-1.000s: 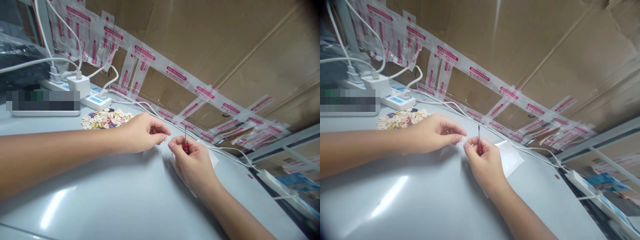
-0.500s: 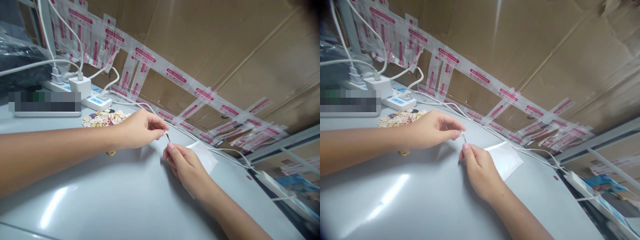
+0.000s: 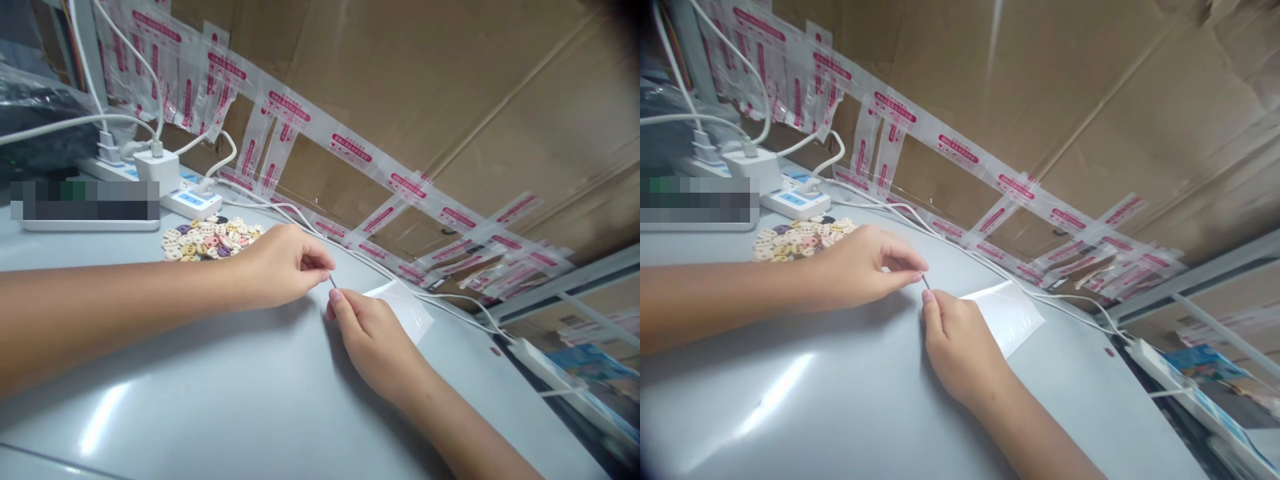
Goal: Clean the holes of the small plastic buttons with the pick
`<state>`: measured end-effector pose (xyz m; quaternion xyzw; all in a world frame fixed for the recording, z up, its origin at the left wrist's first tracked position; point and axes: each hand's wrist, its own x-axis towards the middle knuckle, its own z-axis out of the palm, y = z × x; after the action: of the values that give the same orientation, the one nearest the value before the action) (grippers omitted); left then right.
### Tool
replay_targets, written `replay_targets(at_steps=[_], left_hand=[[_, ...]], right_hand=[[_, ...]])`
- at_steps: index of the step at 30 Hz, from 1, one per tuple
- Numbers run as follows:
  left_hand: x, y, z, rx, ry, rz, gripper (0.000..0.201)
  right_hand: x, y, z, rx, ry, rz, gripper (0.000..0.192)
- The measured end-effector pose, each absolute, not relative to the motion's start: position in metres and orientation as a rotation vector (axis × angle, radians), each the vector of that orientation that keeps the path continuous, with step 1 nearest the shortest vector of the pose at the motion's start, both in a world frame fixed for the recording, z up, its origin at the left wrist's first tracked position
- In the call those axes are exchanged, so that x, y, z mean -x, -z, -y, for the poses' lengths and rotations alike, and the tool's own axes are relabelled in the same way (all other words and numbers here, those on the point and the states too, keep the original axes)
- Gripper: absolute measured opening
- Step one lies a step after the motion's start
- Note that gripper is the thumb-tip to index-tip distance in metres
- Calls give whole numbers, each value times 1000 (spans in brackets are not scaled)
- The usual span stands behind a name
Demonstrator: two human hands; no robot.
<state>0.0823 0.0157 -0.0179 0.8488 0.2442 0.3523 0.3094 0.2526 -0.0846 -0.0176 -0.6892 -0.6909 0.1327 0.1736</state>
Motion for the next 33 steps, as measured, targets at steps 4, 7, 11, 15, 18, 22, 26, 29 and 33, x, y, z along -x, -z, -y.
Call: replay_targets(at_steps=[4, 7, 11, 15, 18, 22, 26, 29, 33], left_hand=[[-84, 21, -15, -2487, -1046, -522, 17], [-85, 24, -14, -2634, -1071, -461, 21], [-85, 28, -11, -2822, -972, -451, 23], [-86, 31, -10, -3012, -839, -401, 25], [-88, 35, -10, -3095, -809, -361, 23], [-89, 37, -6, -3173, -753, -315, 22], [-91, 35, 1, -3237, -738, -203, 24], [-92, 32, 4, -3086, -819, -207, 25], [-89, 26, -3, -2600, -905, -481, 20]], right_hand=[[-248, 15, 88, 2071, -302, 1993, 47], [-246, 14, 90, 2150, -277, 2006, 47], [-244, 13, 91, 2223, -265, 2039, 46], [-242, 13, 92, 2277, -274, 2065, 47], [-243, 11, 92, 2298, -311, 2069, 47], [-244, 7, 94, 2309, -380, 2103, 49], [-244, 5, 95, 2347, -377, 2145, 46], [-244, 5, 94, 2344, -362, 2162, 40], [-245, 2, 94, 2337, -415, 2110, 45]])
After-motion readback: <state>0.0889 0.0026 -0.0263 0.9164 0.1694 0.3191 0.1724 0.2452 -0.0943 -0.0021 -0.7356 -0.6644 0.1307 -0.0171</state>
